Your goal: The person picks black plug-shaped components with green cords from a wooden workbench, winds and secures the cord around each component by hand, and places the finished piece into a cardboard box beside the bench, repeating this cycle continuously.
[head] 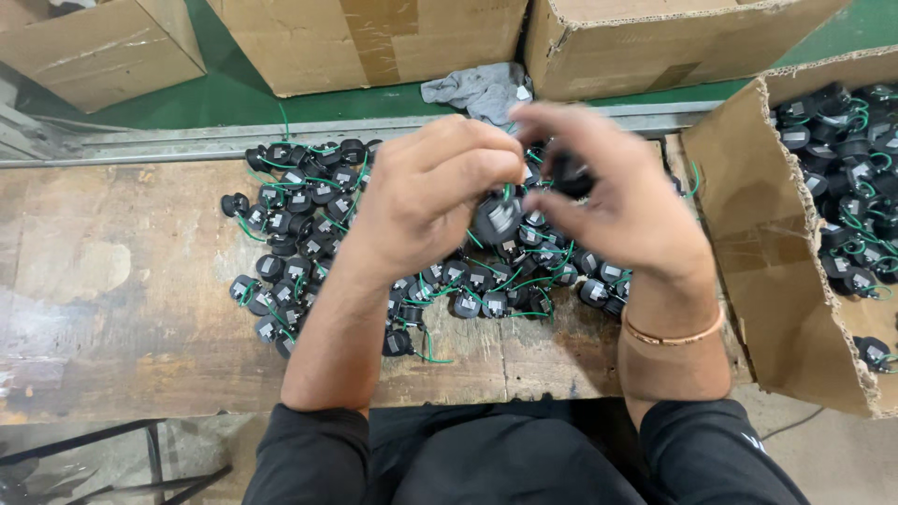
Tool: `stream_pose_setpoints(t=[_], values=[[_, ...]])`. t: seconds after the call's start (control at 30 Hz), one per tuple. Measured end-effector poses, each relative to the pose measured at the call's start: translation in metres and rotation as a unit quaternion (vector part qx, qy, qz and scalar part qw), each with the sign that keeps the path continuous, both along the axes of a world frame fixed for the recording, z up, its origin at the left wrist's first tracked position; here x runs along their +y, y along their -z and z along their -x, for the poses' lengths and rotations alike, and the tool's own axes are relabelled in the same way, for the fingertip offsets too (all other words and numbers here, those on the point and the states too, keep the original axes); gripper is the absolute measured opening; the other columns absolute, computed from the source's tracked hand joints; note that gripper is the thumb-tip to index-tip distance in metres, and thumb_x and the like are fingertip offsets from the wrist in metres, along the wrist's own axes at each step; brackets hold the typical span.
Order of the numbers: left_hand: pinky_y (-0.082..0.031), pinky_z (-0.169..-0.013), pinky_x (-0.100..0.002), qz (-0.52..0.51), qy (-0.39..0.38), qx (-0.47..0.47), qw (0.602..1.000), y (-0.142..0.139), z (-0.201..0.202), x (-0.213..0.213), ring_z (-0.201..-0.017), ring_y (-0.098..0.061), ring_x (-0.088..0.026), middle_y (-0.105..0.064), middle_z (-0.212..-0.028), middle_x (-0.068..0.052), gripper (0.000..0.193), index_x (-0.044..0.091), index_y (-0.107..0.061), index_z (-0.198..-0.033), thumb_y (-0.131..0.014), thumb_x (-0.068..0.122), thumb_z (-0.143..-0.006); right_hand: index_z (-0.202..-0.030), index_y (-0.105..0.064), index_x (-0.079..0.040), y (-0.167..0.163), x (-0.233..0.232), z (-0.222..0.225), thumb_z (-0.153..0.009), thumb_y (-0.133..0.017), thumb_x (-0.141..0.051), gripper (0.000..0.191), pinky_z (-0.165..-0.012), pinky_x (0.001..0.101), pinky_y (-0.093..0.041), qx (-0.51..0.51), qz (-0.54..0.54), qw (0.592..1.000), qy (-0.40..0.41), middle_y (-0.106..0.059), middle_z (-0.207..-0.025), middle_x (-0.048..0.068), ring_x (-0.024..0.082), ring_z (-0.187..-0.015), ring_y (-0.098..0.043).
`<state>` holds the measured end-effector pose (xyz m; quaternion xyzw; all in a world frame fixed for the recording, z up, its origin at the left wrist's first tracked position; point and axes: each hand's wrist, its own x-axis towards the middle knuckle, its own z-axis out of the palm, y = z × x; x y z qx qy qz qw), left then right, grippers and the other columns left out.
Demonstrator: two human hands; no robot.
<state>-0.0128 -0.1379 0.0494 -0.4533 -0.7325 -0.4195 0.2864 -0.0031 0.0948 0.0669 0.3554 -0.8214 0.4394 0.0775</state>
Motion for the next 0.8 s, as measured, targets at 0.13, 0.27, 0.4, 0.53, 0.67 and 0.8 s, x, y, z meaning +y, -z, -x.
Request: stream_pose_setpoints(t=[0.13,0.27,0.4,0.53,0.67,0.8], values=[[-0.057,-0.073,-0.035,-0.025,-0.044,0.05,0.997,0.005,0.004,0.011,-0.092,-0.068,-0.027,-0.07,-0.111,-0.006,0.032,0.008,-0.067,-0.111,-0.071,-0.007,-0.083,-0.134,-0.055,-0.001,0.021,-0.019,0.002,-0.083,-0.083,0.0,0.058,-0.097,0.0315,-0.052,-0.085,0.03,0.989,-0.115,-0.067,-0.12,0.008,0.013,-0.111,-0.059],[-0.058,-0.074,-0.033,-0.048,-0.031,0.071,0.996,0.005,0.004,0.006,-0.093,-0.07,-0.025,-0.071,-0.113,-0.005,0.033,0.007,-0.069,-0.114,-0.074,-0.007,-0.084,-0.134,-0.057,0.0,0.026,-0.015,0.002,-0.086,-0.084,0.0,0.054,-0.103,0.0332,-0.049,-0.101,0.082,0.983,-0.126,-0.067,-0.125,0.008,0.012,-0.118,-0.057],[-0.059,-0.078,-0.032,-0.041,0.017,0.057,0.997,0.0,0.006,0.001,-0.097,-0.07,-0.025,-0.07,-0.115,-0.005,0.03,0.008,-0.069,-0.113,-0.085,0.004,-0.088,-0.116,-0.065,-0.002,0.019,-0.011,0.0,-0.081,-0.089,-0.005,0.042,-0.085,0.0326,-0.053,-0.12,0.037,0.992,0.023,-0.069,-0.101,0.006,0.013,-0.094,-0.059],[-0.054,-0.075,-0.033,-0.077,0.001,-0.043,0.996,-0.001,0.005,0.011,-0.085,-0.067,-0.024,-0.068,-0.098,-0.006,0.028,0.005,-0.063,-0.093,-0.088,0.009,-0.081,-0.116,-0.064,0.0,0.014,-0.022,-0.006,-0.077,-0.086,-0.006,0.045,-0.081,0.0342,-0.054,0.006,-0.038,0.995,0.089,-0.069,-0.103,0.011,0.022,-0.093,-0.067],[-0.054,-0.071,-0.026,-0.128,-0.005,-0.161,0.979,0.005,0.002,0.018,-0.078,-0.065,-0.017,-0.065,-0.091,-0.004,0.033,0.003,-0.06,-0.089,-0.09,0.015,-0.087,-0.111,-0.063,0.001,0.009,-0.029,-0.012,-0.075,-0.084,-0.004,0.042,-0.083,0.0368,-0.053,0.109,-0.069,0.988,0.082,-0.066,-0.104,0.015,0.032,-0.099,-0.066],[-0.053,-0.073,-0.03,-0.06,-0.017,-0.148,0.987,0.01,0.01,-0.007,-0.079,-0.065,-0.02,-0.064,-0.085,-0.005,0.041,0.003,-0.061,-0.087,-0.092,0.031,-0.084,-0.107,-0.064,0.001,-0.002,-0.018,-0.018,-0.079,-0.087,-0.008,0.037,-0.079,0.0317,-0.054,0.035,-0.002,0.999,0.021,-0.066,-0.103,0.012,0.023,-0.09,-0.068]])
